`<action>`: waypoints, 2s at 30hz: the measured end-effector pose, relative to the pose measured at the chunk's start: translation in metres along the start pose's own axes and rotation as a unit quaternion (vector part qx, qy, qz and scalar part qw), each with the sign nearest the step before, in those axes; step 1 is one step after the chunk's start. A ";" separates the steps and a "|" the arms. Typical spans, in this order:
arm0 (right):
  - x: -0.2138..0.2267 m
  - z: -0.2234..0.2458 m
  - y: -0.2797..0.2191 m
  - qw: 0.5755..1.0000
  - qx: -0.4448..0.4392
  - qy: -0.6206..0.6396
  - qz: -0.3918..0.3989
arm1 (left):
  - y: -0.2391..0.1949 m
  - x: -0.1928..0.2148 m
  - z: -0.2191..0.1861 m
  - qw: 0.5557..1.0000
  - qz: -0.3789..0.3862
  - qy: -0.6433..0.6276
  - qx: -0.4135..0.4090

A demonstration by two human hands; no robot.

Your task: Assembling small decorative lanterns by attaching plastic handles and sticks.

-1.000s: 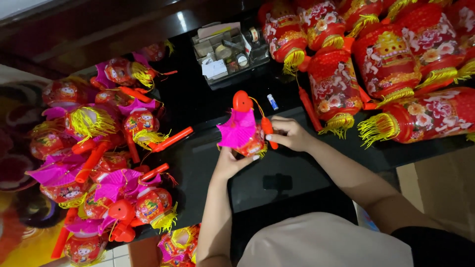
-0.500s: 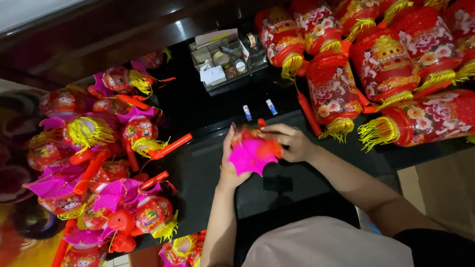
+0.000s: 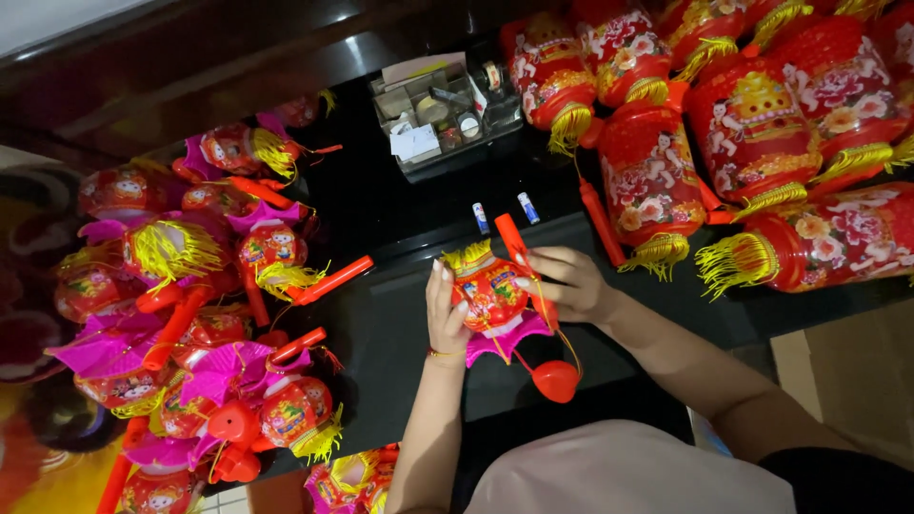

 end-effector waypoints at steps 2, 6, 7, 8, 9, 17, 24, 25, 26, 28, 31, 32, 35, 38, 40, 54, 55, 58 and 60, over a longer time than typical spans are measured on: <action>-0.001 0.001 0.006 1.000 -0.012 0.013 -0.005 | -0.002 -0.002 0.003 1.000 -0.002 -0.006 0.002; -0.007 -0.009 0.014 0.990 -0.103 0.089 -0.030 | -0.013 -0.005 0.005 1.000 -0.011 -0.023 0.015; -0.005 -0.010 0.011 0.990 -0.104 0.090 -0.028 | -0.011 -0.001 0.004 1.000 -0.012 -0.022 0.016; -0.007 -0.020 0.007 0.975 -0.198 0.104 0.019 | -0.012 -0.002 0.007 0.992 -0.001 -0.096 0.082; -0.010 -0.028 0.000 0.948 -0.289 0.116 0.065 | -0.014 -0.002 0.010 0.975 0.009 -0.169 0.146; -0.039 -0.057 -0.039 0.826 -0.493 0.256 0.099 | -0.031 -0.017 0.020 0.861 0.045 -0.373 0.342; -0.061 -0.064 -0.072 0.744 -0.587 0.291 0.127 | -0.030 0.006 -0.020 0.835 -0.037 -0.261 0.482; -0.069 -0.064 -0.074 0.739 -0.588 0.292 0.149 | -0.040 0.010 -0.016 0.832 -0.059 -0.259 0.487; -0.075 -0.057 -0.079 0.763 -0.571 0.262 0.155 | -0.052 0.020 -0.018 0.872 -0.057 -0.189 0.448; -0.086 -0.029 -0.078 0.773 -0.557 0.240 0.187 | -0.060 0.044 -0.044 0.895 -0.072 -0.108 0.426; -0.106 0.026 -0.052 0.697 -0.585 0.322 0.260 | -0.046 0.087 -0.101 0.906 -0.092 -0.025 0.413; -0.111 0.047 -0.037 0.731 -0.531 0.324 0.281 | -0.051 0.099 -0.117 0.909 -0.111 0.003 0.402; -0.140 0.090 -0.026 0.764 -0.448 0.336 0.322 | -0.061 0.130 -0.168 0.904 -0.179 0.055 0.384; -0.176 0.127 -0.029 0.758 -0.417 0.353 0.356 | -0.073 0.160 -0.215 0.881 -0.248 0.085 0.394; -0.202 0.154 -0.033 0.745 -0.406 0.367 0.380 | -0.094 0.180 -0.238 0.861 -0.278 0.102 0.413; -0.280 0.221 -0.066 0.746 -0.158 0.282 0.582 | -0.311 0.221 -0.204 0.571 0.041 0.512 0.640; -0.272 0.215 -0.043 0.752 -0.158 0.277 0.576 | -0.271 0.226 -0.207 0.578 0.043 0.513 0.633; -0.249 0.190 0.023 0.747 -0.192 0.389 0.505 | -0.216 0.236 -0.218 0.483 0.050 0.461 0.743; -0.240 0.161 0.069 0.849 -0.134 0.364 0.358 | -0.217 0.254 -0.220 0.421 0.094 0.592 0.681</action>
Point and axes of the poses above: each hand's wrist, its own y-axis towards the middle knuckle, its own x-axis out of the back of the hand, z = x × y, the point moved 5 cm from there along y, towards the middle knuckle, and after that the axes turned 10 degrees about -x, right-handed, at the moved point
